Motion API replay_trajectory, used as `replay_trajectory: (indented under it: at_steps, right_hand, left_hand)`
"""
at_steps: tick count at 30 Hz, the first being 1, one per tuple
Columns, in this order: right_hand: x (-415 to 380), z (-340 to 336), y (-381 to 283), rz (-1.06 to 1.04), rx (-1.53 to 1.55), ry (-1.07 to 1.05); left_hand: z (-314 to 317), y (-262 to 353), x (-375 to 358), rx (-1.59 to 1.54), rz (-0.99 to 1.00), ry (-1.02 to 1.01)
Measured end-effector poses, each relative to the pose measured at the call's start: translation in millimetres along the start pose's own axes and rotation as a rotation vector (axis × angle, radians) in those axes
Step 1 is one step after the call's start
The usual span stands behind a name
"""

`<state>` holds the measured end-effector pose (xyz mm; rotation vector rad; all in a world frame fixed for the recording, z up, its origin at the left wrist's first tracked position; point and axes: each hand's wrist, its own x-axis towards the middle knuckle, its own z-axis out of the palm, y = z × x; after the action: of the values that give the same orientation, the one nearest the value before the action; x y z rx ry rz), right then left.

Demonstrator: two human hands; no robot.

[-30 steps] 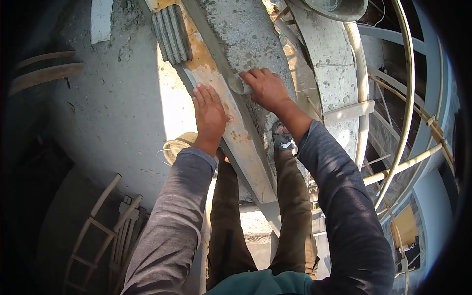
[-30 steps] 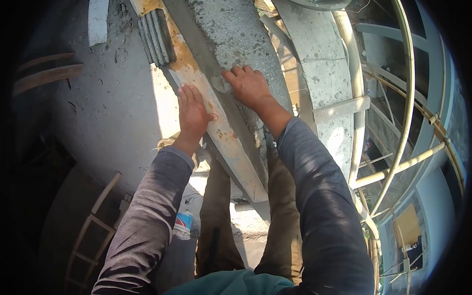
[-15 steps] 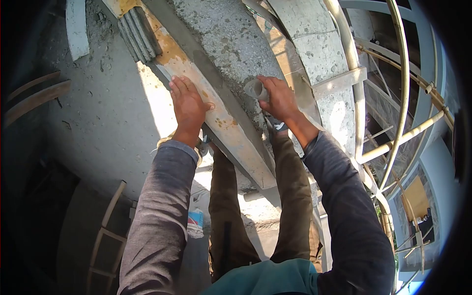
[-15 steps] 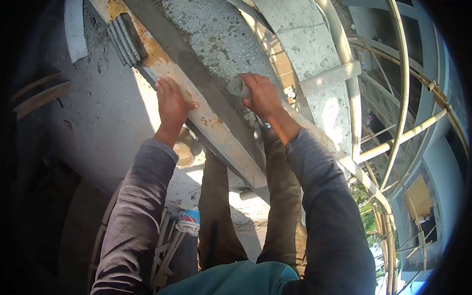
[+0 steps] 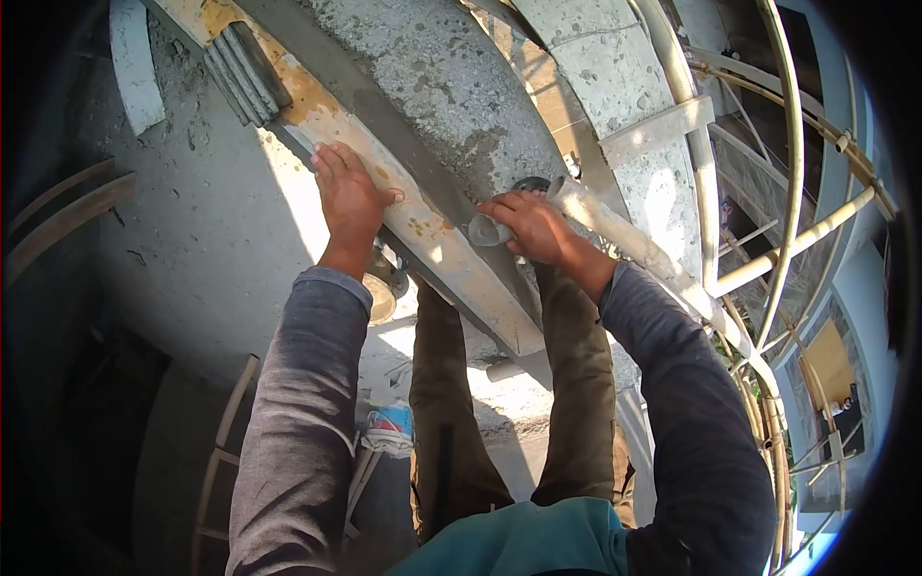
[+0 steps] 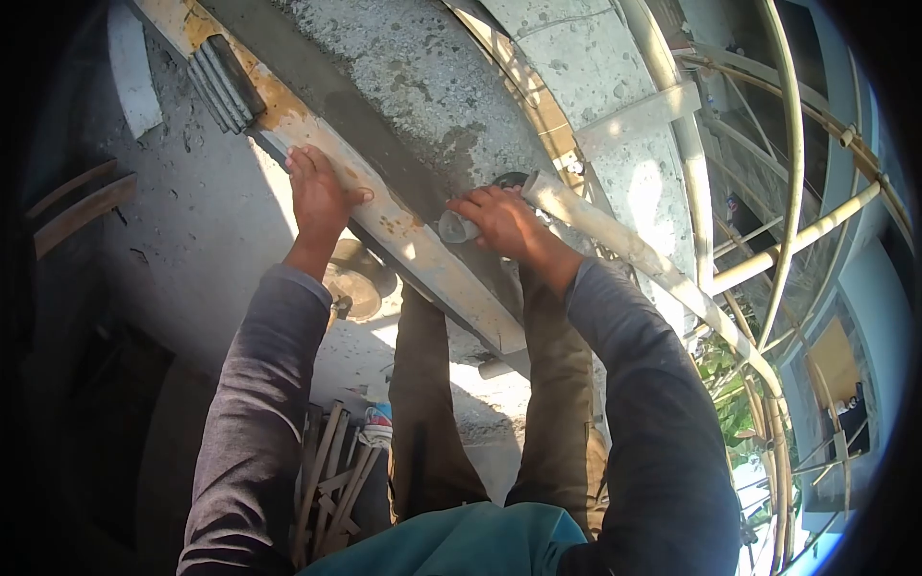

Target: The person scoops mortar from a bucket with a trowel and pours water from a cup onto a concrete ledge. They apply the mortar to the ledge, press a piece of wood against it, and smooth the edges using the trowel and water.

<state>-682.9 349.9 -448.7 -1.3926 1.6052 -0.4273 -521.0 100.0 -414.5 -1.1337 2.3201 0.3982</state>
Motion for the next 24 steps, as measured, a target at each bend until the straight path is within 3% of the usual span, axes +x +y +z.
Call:
replay_trajectory:
  at_steps: [2,6,8,13,15,19,22,24]
  right_hand:
    - [-21.8,5.5,8.8,0.036,0.160,-0.008]
    - [-39.0,7.8,22.0,0.070,0.111,0.099]
    - [-24.2,-19.0,6.4,0.243,0.137,0.066]
    - [-3.3,-13.6,-17.8,0.181,-0.143,0.160]
    - [-7.6,1.7,-24.6,0.108,-0.337,0.063]
    - [-48.0,24.7,-24.7,0.028,-0.413,-0.115]
    - [-86.8,39.3,-12.8,0.047,-0.287,-0.200]
    - [-104.6,41.0,-5.8,0.079,-0.038,-0.209]
  left_hand:
    - [0.8,-0.2,1.1,0.007,0.000,-0.003]
    - [1.0,-0.5,1.5,0.073,-0.005,-0.022]
    - [3.8,-3.1,2.0,0.024,0.023,0.003]
    - [5.5,-5.0,2.1,0.077,0.009,-0.007]
    - [4.1,-2.9,2.6,0.087,0.001,-0.014]
    - [4.0,-1.2,3.8,0.105,-0.021,-0.019]
    - [5.3,-6.0,3.0,0.031,0.046,0.023]
    - [7.0,-6.4,2.8,0.040,0.043,0.026]
